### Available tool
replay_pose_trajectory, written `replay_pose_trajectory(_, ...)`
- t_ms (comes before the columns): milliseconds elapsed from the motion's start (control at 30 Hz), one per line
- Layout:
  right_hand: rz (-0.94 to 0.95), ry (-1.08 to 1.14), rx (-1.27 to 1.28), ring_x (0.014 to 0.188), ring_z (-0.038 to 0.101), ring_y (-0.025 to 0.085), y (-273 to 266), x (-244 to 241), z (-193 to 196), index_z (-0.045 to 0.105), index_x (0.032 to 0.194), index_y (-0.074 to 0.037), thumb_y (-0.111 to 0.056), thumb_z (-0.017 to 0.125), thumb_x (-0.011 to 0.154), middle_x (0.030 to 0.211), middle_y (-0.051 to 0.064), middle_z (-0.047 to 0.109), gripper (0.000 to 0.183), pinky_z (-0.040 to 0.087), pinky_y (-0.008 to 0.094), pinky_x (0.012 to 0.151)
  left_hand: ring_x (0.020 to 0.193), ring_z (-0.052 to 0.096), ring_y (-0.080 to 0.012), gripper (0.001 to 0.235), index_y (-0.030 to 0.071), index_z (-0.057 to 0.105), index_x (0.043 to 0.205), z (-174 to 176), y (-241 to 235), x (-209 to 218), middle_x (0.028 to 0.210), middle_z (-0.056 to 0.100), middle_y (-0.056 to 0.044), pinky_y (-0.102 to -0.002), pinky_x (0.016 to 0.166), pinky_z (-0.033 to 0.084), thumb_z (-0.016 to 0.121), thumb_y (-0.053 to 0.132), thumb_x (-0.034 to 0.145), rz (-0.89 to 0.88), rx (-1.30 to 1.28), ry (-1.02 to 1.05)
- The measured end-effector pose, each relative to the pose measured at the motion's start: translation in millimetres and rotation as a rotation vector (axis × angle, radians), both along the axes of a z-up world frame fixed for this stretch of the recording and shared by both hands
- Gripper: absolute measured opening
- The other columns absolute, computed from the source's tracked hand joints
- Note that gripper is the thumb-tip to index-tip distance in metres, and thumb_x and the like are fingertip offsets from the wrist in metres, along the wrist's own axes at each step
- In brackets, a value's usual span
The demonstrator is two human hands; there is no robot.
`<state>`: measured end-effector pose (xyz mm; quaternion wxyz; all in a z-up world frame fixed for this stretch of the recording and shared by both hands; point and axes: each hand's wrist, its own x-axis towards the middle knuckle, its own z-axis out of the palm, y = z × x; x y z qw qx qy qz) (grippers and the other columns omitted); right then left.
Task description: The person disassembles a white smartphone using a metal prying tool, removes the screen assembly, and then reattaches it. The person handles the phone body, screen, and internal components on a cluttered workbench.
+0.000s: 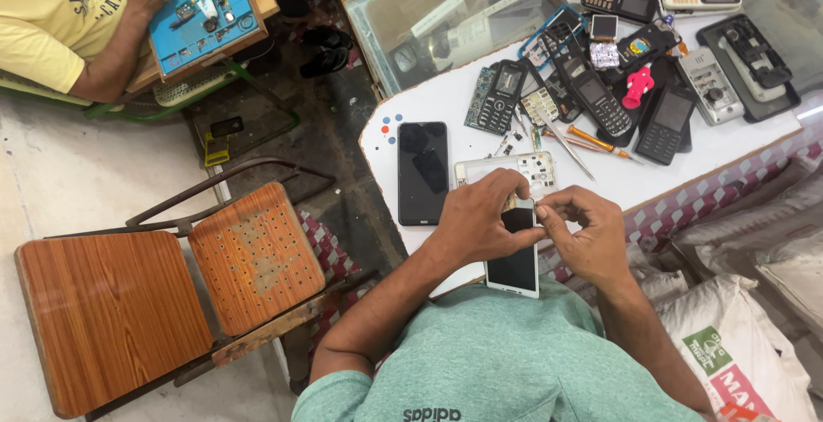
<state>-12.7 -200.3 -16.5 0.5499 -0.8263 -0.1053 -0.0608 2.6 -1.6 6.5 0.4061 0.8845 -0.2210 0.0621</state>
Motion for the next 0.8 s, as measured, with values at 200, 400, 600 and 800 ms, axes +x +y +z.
replay_pose_trajectory(200, 0.053, 0.056, 0.052, 0.079, 0.071, 0.011, -1.8, -2.4, 5.7, 0.071, 0.101, 0.002, -0.008, 0.074, 0.094, 0.089, 0.008, 0.073, 0.013, 0.059, 0.028, 0.067, 0.075, 0.069, -0.0191, 0.05, 0.015, 0.06, 0.104, -0.2, -1.7, -2.7, 0.096, 0.066, -0.001, -0.034, 0.065, 0.056, 0.088, 0.043, 0.074, 0.027, -0.047, -0.091)
replay_pose_trajectory(400, 0.116, -0.169, 0.024, 0.085, 0.073, 0.016, -11.3, 0.8, -1.3, 0.072, 0.105, 0.003, -0.006, 0.078, 0.099, 0.095, 0.013, 0.072, 0.012, 0.06, 0.028, 0.075, 0.079, 0.073, -0.0127, 0.054, 0.014, 0.058, 0.108, -9.1, -0.4, 1.1, 0.098, 0.066, 0.001, -0.028, 0.068, 0.061, 0.093, 0.042, 0.078, -0.057, -0.074, -0.015)
replay_pose_trajectory(600, 0.118, -0.075, 0.151, 0.085, 0.073, 0.013, -7.2, 1.9, -1.0, 0.07, 0.101, 0.002, -0.005, 0.076, 0.101, 0.092, 0.009, 0.072, 0.01, 0.061, 0.027, 0.075, 0.077, 0.073, -0.0132, 0.057, 0.012, 0.058, 0.108, -10.1, -2.5, 5.2, 0.095, 0.066, 0.0, -0.027, 0.065, 0.062, 0.094, 0.046, 0.078, -0.085, -0.074, 0.031)
replay_pose_trajectory(800, 0.156, -0.012, 0.298, 0.082, 0.071, 0.009, -6.6, 1.3, -11.9, 0.068, 0.101, 0.004, -0.005, 0.072, 0.104, 0.09, 0.008, 0.07, 0.011, 0.061, 0.023, 0.069, 0.079, 0.076, -0.014, 0.058, 0.012, 0.058, 0.107, -14.2, -0.7, 5.2, 0.092, 0.068, -0.001, -0.027, 0.064, 0.063, 0.094, 0.047, 0.078, -0.089, -0.093, 0.058)
